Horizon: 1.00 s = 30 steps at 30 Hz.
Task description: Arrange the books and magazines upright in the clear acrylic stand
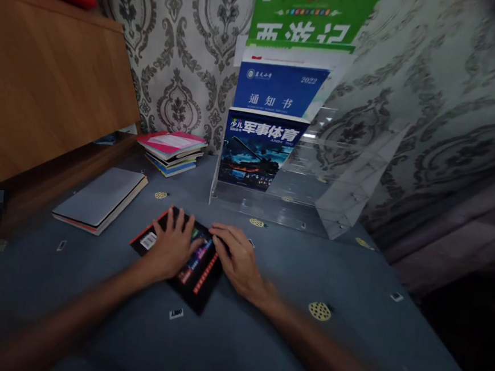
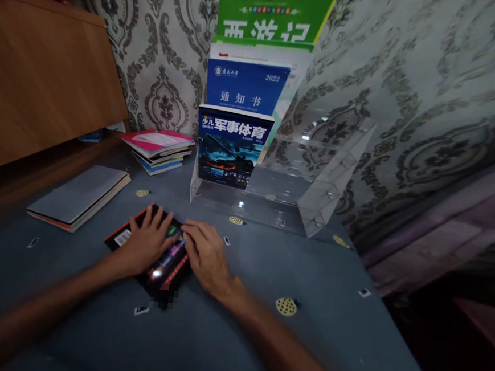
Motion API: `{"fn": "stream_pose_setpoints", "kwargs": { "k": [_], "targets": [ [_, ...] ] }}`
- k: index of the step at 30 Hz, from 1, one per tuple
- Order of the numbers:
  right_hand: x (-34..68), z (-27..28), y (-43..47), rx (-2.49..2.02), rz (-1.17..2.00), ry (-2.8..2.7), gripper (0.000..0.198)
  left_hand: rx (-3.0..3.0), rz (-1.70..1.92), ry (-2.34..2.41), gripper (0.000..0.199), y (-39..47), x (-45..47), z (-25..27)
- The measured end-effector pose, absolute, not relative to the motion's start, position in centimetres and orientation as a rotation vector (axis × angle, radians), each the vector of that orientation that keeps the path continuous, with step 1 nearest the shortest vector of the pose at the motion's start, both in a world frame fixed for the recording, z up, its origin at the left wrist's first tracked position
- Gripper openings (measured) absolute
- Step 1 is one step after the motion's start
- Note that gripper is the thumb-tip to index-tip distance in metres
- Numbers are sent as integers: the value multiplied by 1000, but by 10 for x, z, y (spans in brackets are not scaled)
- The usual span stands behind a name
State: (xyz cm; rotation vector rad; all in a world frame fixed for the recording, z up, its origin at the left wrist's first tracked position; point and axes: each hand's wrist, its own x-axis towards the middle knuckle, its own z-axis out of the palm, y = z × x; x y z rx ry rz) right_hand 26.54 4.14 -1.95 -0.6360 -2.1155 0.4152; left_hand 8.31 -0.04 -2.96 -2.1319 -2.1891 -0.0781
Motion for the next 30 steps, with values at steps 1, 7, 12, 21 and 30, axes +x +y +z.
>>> {"fn": "stream_pose_setpoints", "kwargs": {
  "k": [1, 7, 12, 21, 30],
  "targets": [
    [267, -19, 40, -640, 422, -2135, 28, -2198, -87, -2106, 58, -9, 100, -29],
    [269, -18, 28, -665, 473, -2319, 34, -2524, 152, -1832, 47, -41, 139, -4],
    [263, -20, 12, -773, 574, -2408, 45, -2757, 31, -1603, 52, -30, 106, -11],
    [256, -23, 14, -711, 464, -2657, 62, -2702, -284, -1891, 56, 9, 39, -28],
    [246, -24, 51, -572, 370, -2826, 53, -2465, -452, -1908, 50, 6, 31, -39]
  ]
}}
